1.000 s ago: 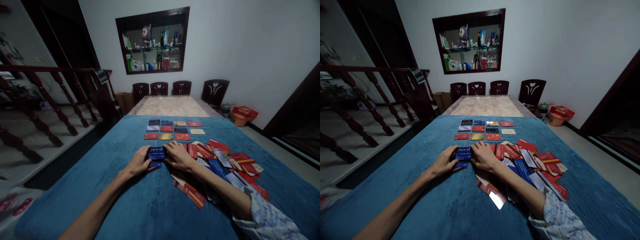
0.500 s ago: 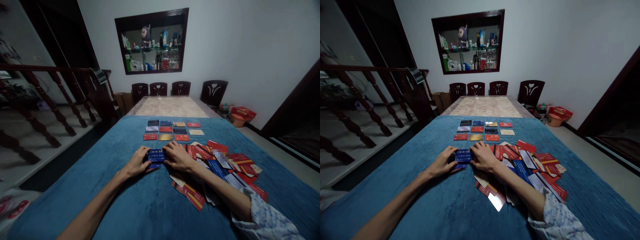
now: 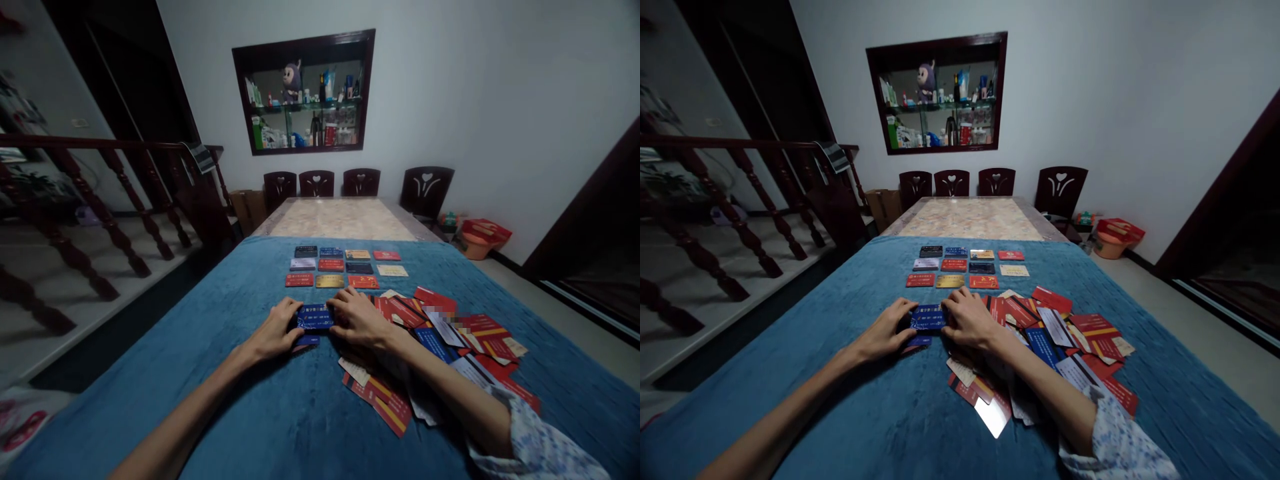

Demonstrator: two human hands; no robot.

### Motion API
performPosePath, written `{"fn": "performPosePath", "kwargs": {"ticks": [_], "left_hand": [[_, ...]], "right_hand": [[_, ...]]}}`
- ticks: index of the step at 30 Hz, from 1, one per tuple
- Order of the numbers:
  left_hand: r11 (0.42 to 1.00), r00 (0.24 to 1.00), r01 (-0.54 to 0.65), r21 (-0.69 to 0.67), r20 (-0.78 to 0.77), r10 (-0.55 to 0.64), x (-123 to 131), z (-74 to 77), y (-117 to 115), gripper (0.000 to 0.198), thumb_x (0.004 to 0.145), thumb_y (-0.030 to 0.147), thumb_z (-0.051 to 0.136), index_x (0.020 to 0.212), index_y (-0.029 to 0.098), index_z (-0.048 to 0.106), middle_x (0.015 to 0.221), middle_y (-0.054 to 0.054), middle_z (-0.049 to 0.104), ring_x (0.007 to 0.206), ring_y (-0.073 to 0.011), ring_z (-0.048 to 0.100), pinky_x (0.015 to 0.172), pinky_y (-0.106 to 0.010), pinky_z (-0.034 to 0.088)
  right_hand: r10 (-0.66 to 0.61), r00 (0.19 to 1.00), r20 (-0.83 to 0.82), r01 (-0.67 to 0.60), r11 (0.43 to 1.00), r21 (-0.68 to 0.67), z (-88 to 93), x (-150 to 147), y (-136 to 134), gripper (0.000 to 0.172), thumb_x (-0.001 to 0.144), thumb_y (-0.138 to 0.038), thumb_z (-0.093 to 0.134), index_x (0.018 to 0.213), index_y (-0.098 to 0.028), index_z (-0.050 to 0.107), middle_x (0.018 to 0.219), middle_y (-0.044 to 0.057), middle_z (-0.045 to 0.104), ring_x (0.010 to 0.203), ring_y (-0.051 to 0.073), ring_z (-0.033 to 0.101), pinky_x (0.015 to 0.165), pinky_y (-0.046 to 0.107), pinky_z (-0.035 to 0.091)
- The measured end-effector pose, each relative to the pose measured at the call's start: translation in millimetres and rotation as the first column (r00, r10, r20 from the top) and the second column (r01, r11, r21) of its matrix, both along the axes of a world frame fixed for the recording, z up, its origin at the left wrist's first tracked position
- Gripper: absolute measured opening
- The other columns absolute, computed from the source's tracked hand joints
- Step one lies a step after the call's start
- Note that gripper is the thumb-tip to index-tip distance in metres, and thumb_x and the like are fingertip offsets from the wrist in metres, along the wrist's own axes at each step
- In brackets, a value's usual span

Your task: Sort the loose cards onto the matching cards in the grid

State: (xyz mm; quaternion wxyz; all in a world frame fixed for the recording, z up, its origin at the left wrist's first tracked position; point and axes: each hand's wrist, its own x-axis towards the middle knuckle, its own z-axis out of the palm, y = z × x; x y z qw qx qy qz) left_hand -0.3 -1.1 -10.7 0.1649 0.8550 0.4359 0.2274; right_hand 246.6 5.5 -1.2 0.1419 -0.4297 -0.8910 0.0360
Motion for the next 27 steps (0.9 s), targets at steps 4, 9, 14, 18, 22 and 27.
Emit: {"fn": "performPosePath", "kwargs": {"ticks": [4, 9, 14, 18, 22, 27], "left_hand": [[1.0, 0.999, 0.014, 0.001, -0.031, -0.014, 3, 6.0, 4, 0.041, 0.081, 0.017, 0.062, 0.122, 0.019, 0.058, 0.116, -0.01, 0.06, 0.104, -0.0233, 0.059, 0.098, -0.045, 0.047], [1.0, 0.999, 0.007, -0.013, -0.049, -0.008, 7, 12.8, 14, 0.044, 0.081, 0.019, 0.064, 0.124, 0.018, 0.058, 0.116, -0.01, 0.06, 0.103, -0.024, 0.059, 0.097, -0.044, 0.048], [0.999, 0.998, 0.033, 0.002, -0.045, -0.032, 12, 17.9, 31, 0.048, 0.079, 0.02, 0.065, 0.126, 0.019, 0.057, 0.116, -0.009, 0.059, 0.097, -0.0214, 0.06, 0.095, -0.041, 0.049], [0.999, 0.997, 0.042, 0.027, -0.072, -0.04, 19, 22.6, 45, 0.046, 0.079, 0.019, 0.066, 0.124, 0.019, 0.058, 0.114, -0.009, 0.059, 0.099, -0.0228, 0.06, 0.093, -0.04, 0.05], [0.998, 0.995, 0.034, 0.05, -0.095, -0.029, 27, 26.9, 59, 0.043, 0.078, 0.02, 0.066, 0.121, 0.019, 0.061, 0.115, -0.009, 0.059, 0.103, -0.0242, 0.06, 0.095, -0.04, 0.049], [0.999, 0.991, 0.027, 0.043, -0.13, -0.021, 34, 29.2, 80, 0.041, 0.078, 0.019, 0.066, 0.119, 0.019, 0.062, 0.112, -0.009, 0.06, 0.105, -0.0259, 0.059, 0.098, -0.043, 0.047]], "right_hand": [[0.016, 1.0, 0.003, -0.016, 1.0, -0.014, 3.4, 5, 5, 0.045, 0.081, -0.038, 0.069, 0.121, -0.018, 0.062, 0.113, 0.012, 0.061, 0.107, 0.027, 0.047, 0.086, 0.04, 0.041], [0.034, 0.999, 0.013, -0.034, 0.999, 0.005, 8.2, 14, 15, 0.047, 0.08, -0.039, 0.071, 0.12, -0.017, 0.063, 0.111, 0.012, 0.061, 0.103, 0.027, 0.048, 0.084, 0.039, 0.042], [0.041, 0.999, 0.027, -0.042, 0.999, 0.024, 16.5, 22, 28, 0.047, 0.079, -0.041, 0.072, 0.119, -0.016, 0.065, 0.11, 0.013, 0.061, 0.103, 0.027, 0.05, 0.084, 0.038, 0.044], [0.013, 0.999, 0.052, -0.015, 1.0, 0.021, 24.9, 26, 39, 0.045, 0.078, -0.041, 0.074, 0.117, -0.019, 0.066, 0.11, 0.012, 0.063, 0.103, 0.027, 0.051, 0.083, 0.038, 0.045], [-0.026, 0.995, 0.094, 0.025, 1.0, 0.006, 32.7, 29, 51, 0.042, 0.079, -0.039, 0.073, 0.116, -0.02, 0.067, 0.113, 0.012, 0.062, 0.107, 0.029, 0.05, 0.081, 0.038, 0.045], [0.012, 0.993, 0.121, -0.015, 1.0, 0.022, 40.4, 37, 69, 0.039, 0.08, -0.039, 0.072, 0.114, -0.019, 0.068, 0.11, 0.011, 0.063, 0.107, 0.028, 0.052, 0.083, 0.036, 0.044]]}}
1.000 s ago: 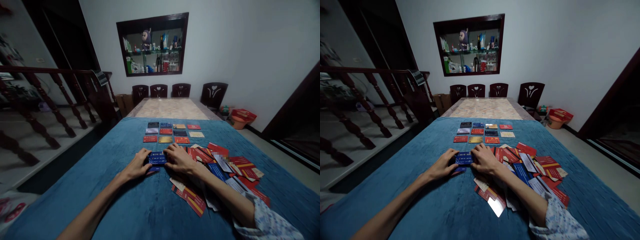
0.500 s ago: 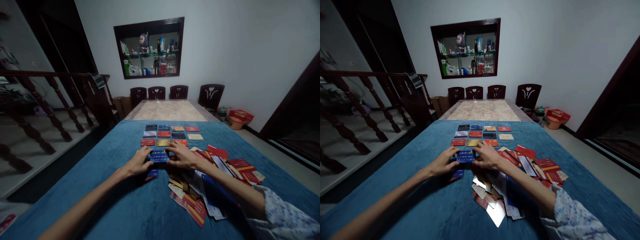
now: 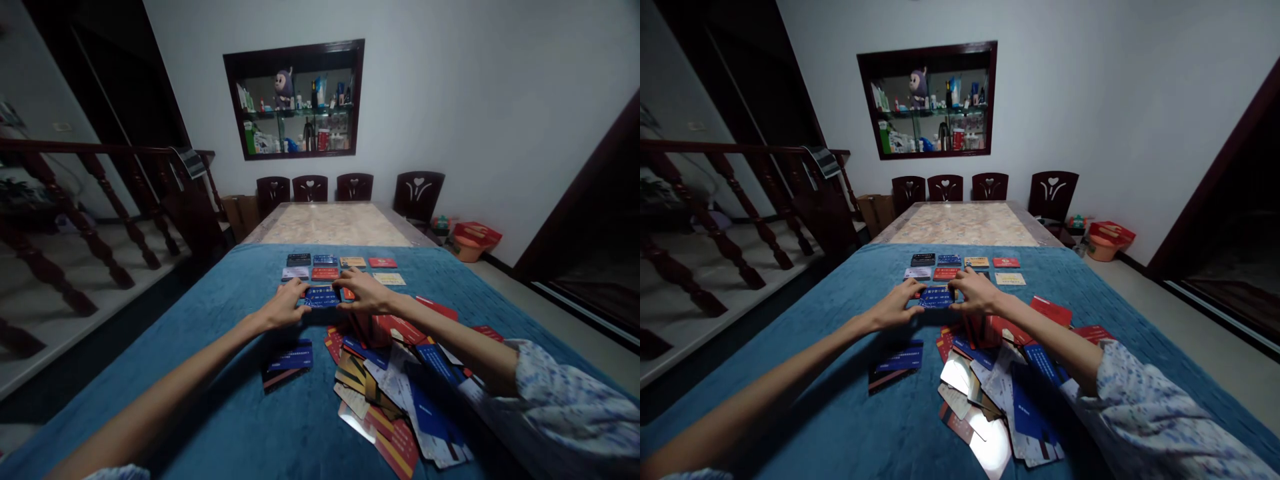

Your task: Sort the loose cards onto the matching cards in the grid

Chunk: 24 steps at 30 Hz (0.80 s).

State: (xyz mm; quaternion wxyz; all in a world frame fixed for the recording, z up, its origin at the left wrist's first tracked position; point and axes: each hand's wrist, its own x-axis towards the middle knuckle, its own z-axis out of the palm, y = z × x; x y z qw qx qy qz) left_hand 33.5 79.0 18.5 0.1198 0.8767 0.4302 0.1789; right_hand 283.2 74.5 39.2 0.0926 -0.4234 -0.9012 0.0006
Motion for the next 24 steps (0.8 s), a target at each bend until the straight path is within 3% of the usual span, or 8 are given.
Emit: {"fn": "performPosePath", "kwargs": {"ticks": [7, 14, 24], "left_hand": [[0.999, 0.995, -0.025, 0.023, -0.095, 0.027, 12, 7.6, 26, 0.041, 0.078, 0.018, 0.064, 0.119, 0.017, 0.061, 0.114, -0.011, 0.06, 0.111, -0.0288, 0.057, 0.1, -0.045, 0.045], [0.996, 0.96, -0.077, 0.052, -0.267, 0.088, 25, 19.3, 50, 0.042, 0.081, 0.026, 0.06, 0.122, 0.017, 0.059, 0.119, -0.013, 0.057, 0.116, -0.0298, 0.055, 0.099, -0.043, 0.045], [0.989, 0.921, -0.119, 0.087, -0.363, 0.143, 45, 22.7, 91, 0.042, 0.083, 0.03, 0.059, 0.122, 0.017, 0.06, 0.129, -0.015, 0.055, 0.123, -0.0322, 0.049, 0.1, -0.046, 0.043]], "right_hand": [[0.001, 0.999, 0.043, -0.002, 1.0, 0.01, 3.6, 4, 27, 0.036, 0.08, -0.034, 0.072, 0.112, -0.017, 0.07, 0.111, 0.012, 0.065, 0.106, 0.028, 0.054, 0.086, 0.035, 0.043], [-0.039, 0.994, 0.097, 0.039, 0.999, -0.002, 9.3, 6, 56, 0.04, 0.08, -0.043, 0.071, 0.11, -0.017, 0.07, 0.112, 0.014, 0.065, 0.104, 0.03, 0.054, 0.082, 0.034, 0.042], [-0.123, 0.976, 0.178, 0.129, 0.991, -0.023, 12.9, 14, 96, 0.038, 0.082, -0.04, 0.068, 0.114, -0.019, 0.068, 0.114, 0.013, 0.064, 0.11, 0.03, 0.054, 0.078, 0.029, 0.044]]}}
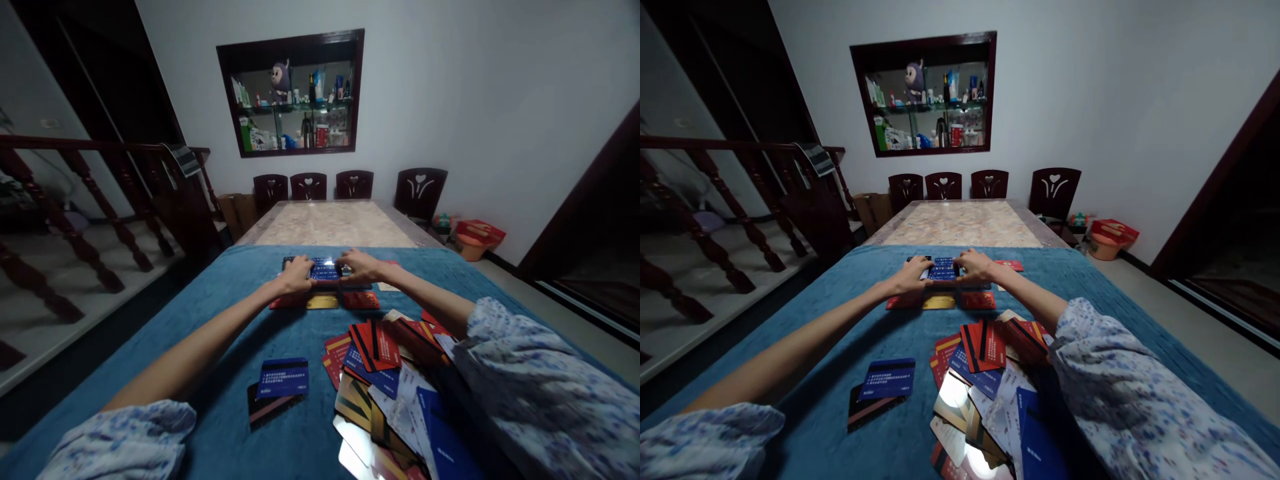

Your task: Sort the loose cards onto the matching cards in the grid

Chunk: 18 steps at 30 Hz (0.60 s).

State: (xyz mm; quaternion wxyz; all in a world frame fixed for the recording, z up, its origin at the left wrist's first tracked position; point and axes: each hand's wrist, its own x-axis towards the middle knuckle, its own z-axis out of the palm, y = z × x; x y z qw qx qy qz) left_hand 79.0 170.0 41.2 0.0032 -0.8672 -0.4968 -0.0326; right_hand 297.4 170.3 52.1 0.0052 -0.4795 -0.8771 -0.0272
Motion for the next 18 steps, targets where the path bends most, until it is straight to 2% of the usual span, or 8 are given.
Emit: {"fn": "performPosePath", "kwargs": {"ticks": [10, 18], "left_hand": [[0.999, 0.999, -0.04, 0.013, 0.0, 0.04, 8, -5.5, 36, 0.041, 0.083, 0.029, 0.059, 0.122, 0.016, 0.061, 0.129, -0.015, 0.056, 0.124, -0.0336, 0.046, 0.1, -0.048, 0.042], [0.997, 0.996, -0.077, 0.004, -0.032, 0.077, 16, -16.4, 70, 0.039, 0.082, 0.029, 0.058, 0.119, 0.017, 0.062, 0.128, -0.014, 0.056, 0.126, -0.0348, 0.043, 0.102, -0.052, 0.04]], "right_hand": [[-0.043, 0.998, 0.047, 0.042, 0.999, 0.019, -9.9, -3, 43, 0.04, 0.082, -0.04, 0.067, 0.116, -0.019, 0.069, 0.116, 0.013, 0.066, 0.113, 0.03, 0.056, 0.08, 0.029, 0.045], [-0.088, 0.993, 0.074, 0.088, 0.996, 0.001, -17.9, -3, 75, 0.042, 0.081, -0.04, 0.068, 0.118, -0.021, 0.07, 0.116, 0.012, 0.068, 0.112, 0.029, 0.057, 0.084, 0.029, 0.045]]}}
